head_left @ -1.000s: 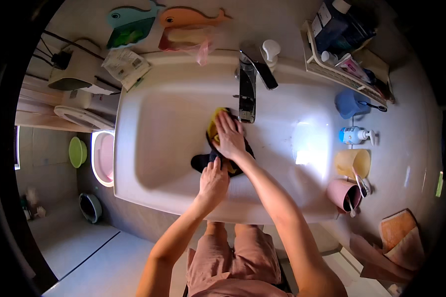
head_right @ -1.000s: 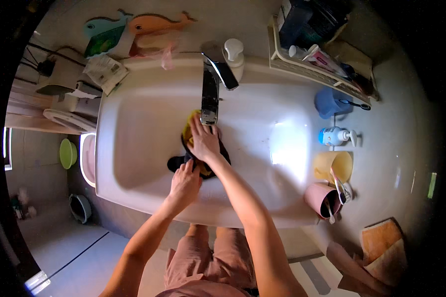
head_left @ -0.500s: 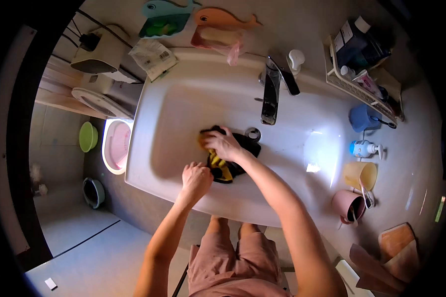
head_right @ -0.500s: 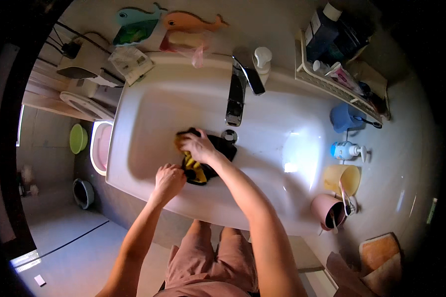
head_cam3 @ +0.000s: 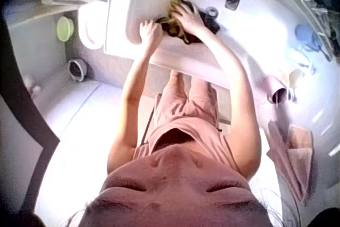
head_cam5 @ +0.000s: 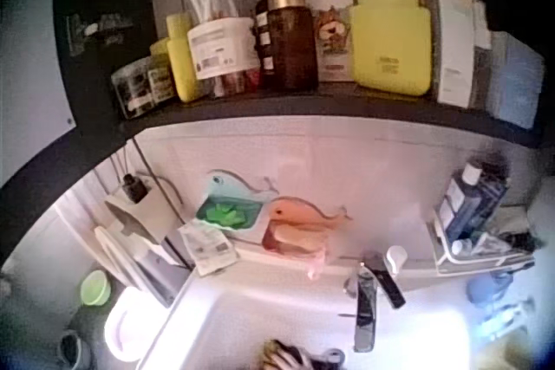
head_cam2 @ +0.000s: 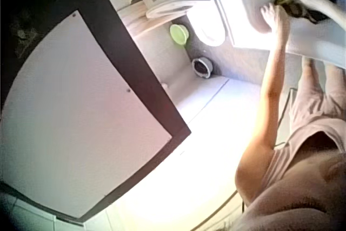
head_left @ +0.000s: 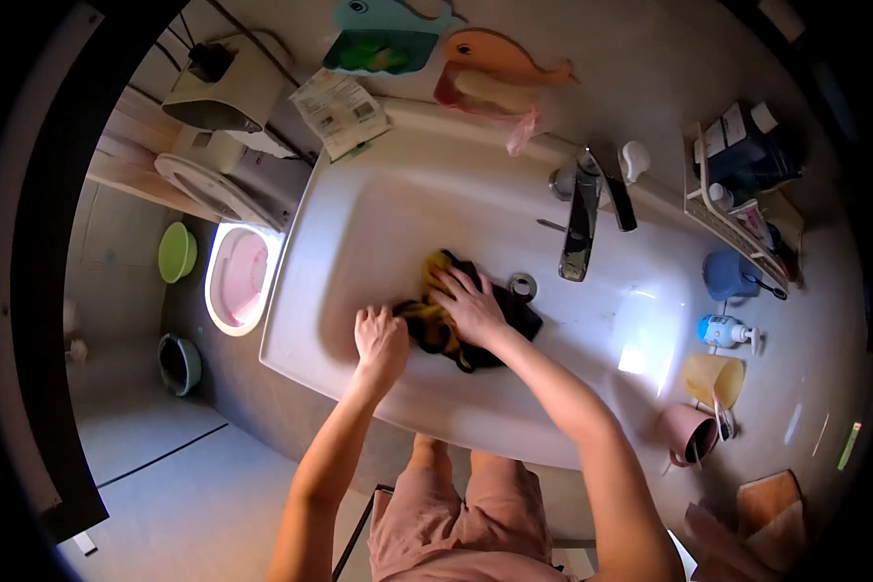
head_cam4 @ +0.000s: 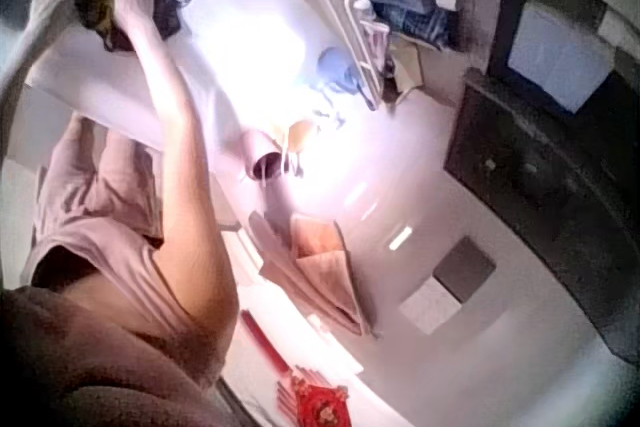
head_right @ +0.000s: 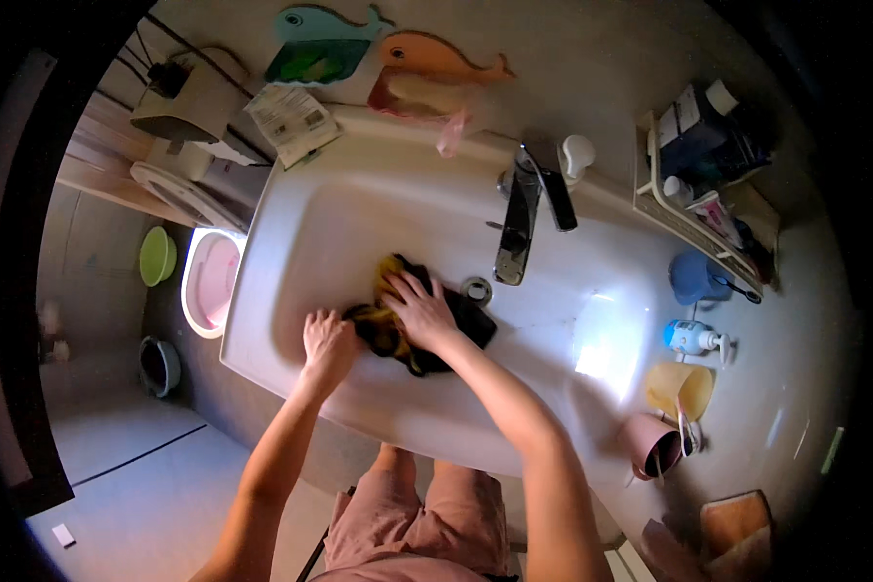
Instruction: The person washes a black and yellow bag in a sink by hand using a brush and liquid soap. They scrub the exterior, rinse it under the faucet, squeeze it out, and then place small bottles and a comb back inside.
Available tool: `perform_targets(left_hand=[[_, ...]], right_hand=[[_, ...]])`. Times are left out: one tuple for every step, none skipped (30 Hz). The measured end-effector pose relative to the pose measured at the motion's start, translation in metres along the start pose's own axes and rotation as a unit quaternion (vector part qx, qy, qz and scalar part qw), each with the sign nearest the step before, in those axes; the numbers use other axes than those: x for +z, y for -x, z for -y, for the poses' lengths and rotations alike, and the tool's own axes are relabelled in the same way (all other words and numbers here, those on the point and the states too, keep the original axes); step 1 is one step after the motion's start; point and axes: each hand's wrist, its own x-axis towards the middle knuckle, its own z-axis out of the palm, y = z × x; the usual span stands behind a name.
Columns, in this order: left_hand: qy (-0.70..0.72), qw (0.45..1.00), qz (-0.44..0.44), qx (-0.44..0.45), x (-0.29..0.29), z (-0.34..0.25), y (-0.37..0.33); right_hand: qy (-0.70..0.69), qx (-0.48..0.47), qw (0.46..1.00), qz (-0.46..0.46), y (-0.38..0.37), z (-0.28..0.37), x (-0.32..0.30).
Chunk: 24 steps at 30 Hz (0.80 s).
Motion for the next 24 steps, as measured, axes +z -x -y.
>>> perform_targets(left_hand=[[-0.005,1.000,-0.026,-0.004,-0.005,0.006,-0.003],[0.018,0.998,-0.056,-0.006,-0.009,0.013,-0.004],[0.020,0.997,-0.073,-0.012,-0.015,0.022,-0.007],[0.043,0.995,-0.084,-0.022,-0.022,0.030,-0.008],[0.064,0.993,-0.095,-0.035,-0.030,0.037,-0.005],[0.081,0.990,-0.106,-0.042,-0.039,0.039,-0.004],[0.098,0.987,-0.117,-0.046,-0.047,0.040,-0.002],[0.108,0.985,-0.128,-0.045,-0.055,0.042,0.003],[0.110,0.985,-0.124,-0.041,-0.056,0.043,0.008],[0.106,0.987,-0.119,-0.017,-0.057,0.043,0.014],[0.101,0.988,-0.115,0.008,-0.061,0.042,0.018],[0.105,0.988,-0.115,0.021,-0.061,0.037,0.020],[0.119,0.991,-0.061,0.024,-0.060,0.031,0.021],[0.130,0.991,-0.005,0.027,-0.060,0.025,0.025],[0.138,0.989,0.051,0.025,-0.059,0.020,0.032],[0.161,0.984,0.056,0.047,-0.049,0.015,0.038],[0.184,0.979,0.057,0.070,-0.037,0.009,0.039],[0.190,0.970,0.045,0.148,-0.026,-0.005,0.039],[0.185,0.963,0.065,0.187,-0.023,-0.029,0.037],[0.183,0.951,0.051,0.244,-0.006,-0.046,0.037],[0.159,0.935,0.013,0.318,-0.004,-0.074,0.036],[0.177,0.931,0.041,0.315,0.010,-0.098,0.037],[0.236,0.919,0.057,0.312,0.011,-0.124,0.037],[0.213,0.921,0.069,0.319,0.002,-0.156,0.036]], right_hand=[[0.004,-0.007,0.999,-0.041,-0.020,0.003,0.007],[-0.011,0.022,0.998,-0.059,-0.040,0.008,0.011],[-0.026,0.051,0.996,-0.075,-0.055,0.016,0.013],[-0.028,0.048,0.996,-0.073,-0.061,0.025,0.015],[-0.065,0.085,0.990,-0.093,-0.067,0.036,0.016],[-0.099,0.128,0.981,-0.111,-0.067,0.045,0.018],[-0.103,0.123,0.980,-0.118,-0.064,0.053,0.019],[-0.124,0.124,0.979,-0.105,-0.058,0.065,0.018],[-0.143,0.127,0.977,-0.094,-0.053,0.074,0.017],[-0.127,0.146,0.978,-0.074,-0.045,0.085,0.017],[-0.126,0.153,0.977,-0.077,-0.037,0.091,0.016],[-0.147,0.140,0.979,-0.023,-0.026,0.091,0.017],[-0.168,0.129,0.977,0.029,-0.014,0.088,0.017],[-0.198,0.145,0.969,0.030,0.002,0.086,0.014],[-0.229,0.155,0.960,0.032,0.017,0.086,0.005],[-0.235,0.182,0.954,0.029,0.036,0.085,-0.005],[-0.231,0.191,0.954,0.022,0.056,0.075,-0.014],[-0.206,0.192,0.959,0.022,0.082,0.062,-0.021],[-0.182,0.193,0.964,0.023,0.107,0.048,-0.026],[-0.154,0.217,0.963,0.050,0.131,0.034,-0.033],[-0.126,0.247,0.958,0.080,0.158,0.018,-0.037],[-0.113,0.297,0.938,0.141,0.171,0.015,-0.062],[-0.097,0.348,0.910,0.205,0.184,0.011,-0.087],[-0.095,0.385,0.898,0.188,0.211,-0.003,-0.088]])
